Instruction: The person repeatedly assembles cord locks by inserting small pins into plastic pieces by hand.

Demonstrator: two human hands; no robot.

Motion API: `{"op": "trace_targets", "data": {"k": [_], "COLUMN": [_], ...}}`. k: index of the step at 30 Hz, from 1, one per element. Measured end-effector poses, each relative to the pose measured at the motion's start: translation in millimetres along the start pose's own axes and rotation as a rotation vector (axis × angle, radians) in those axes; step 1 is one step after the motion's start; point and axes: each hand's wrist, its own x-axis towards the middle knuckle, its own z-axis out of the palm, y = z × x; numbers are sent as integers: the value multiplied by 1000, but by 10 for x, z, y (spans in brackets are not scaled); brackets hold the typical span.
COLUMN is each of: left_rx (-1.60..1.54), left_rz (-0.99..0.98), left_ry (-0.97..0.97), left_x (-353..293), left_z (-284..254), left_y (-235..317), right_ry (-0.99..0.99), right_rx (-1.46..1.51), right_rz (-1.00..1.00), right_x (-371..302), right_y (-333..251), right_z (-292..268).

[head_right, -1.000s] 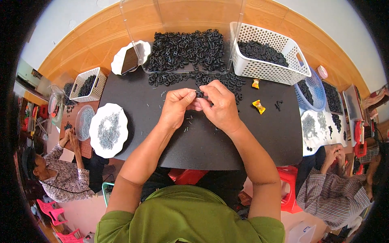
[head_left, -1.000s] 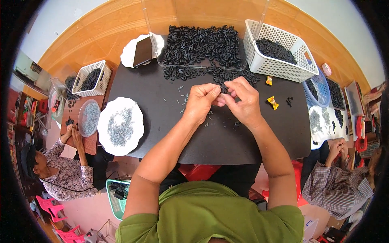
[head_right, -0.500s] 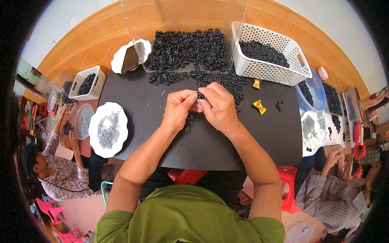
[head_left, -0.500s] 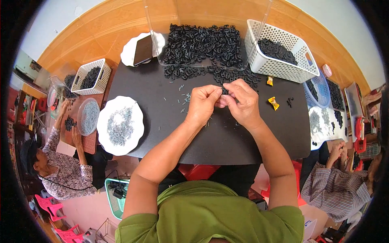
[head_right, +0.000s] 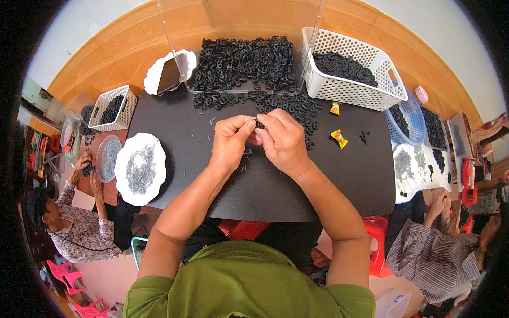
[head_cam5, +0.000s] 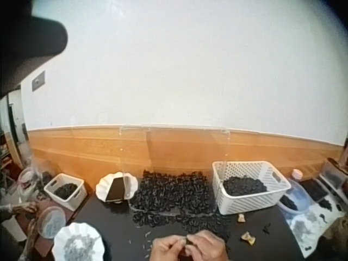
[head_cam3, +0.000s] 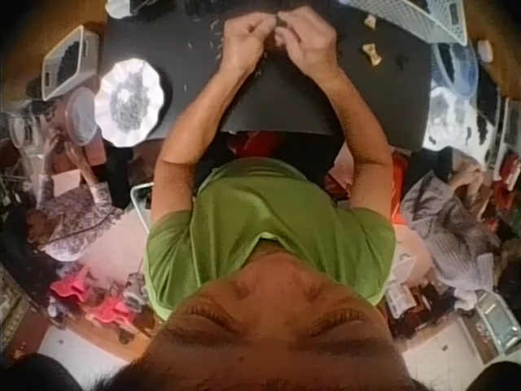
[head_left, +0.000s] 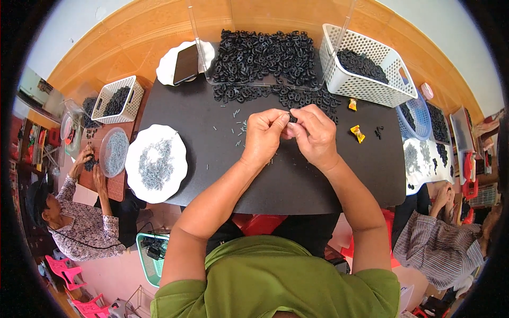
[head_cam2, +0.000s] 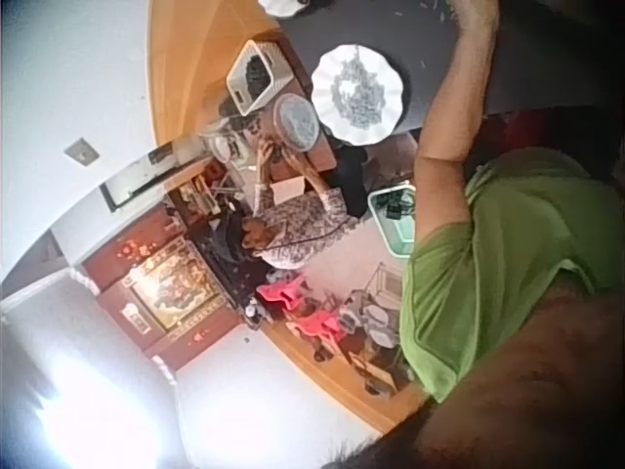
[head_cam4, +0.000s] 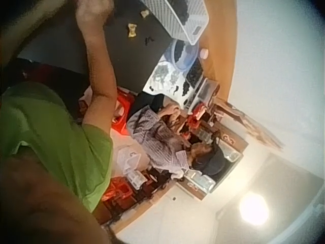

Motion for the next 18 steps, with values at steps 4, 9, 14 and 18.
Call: {"op": "trace_targets", "data": {"k": [4, 9, 14, 18], "left_rx": [-102, -117, -73, -97], "left_rz": [-10, -41, -8, -1], "left_ry": [-15, -45, 123, 219], "left_x": [10, 35, 111, 188], "left_z": [11, 16, -100, -180], "left_y": [5, -5, 88, 134], "right_ry": [16, -22, 236, 195], "right_rx": [137, 112, -220, -278], "right_rz": [188, 170, 276, 305], "right_x": [23, 63, 374, 541], "right_y": [-31, 21, 286, 795], "right_z": [-42, -134, -687, -1103]}}
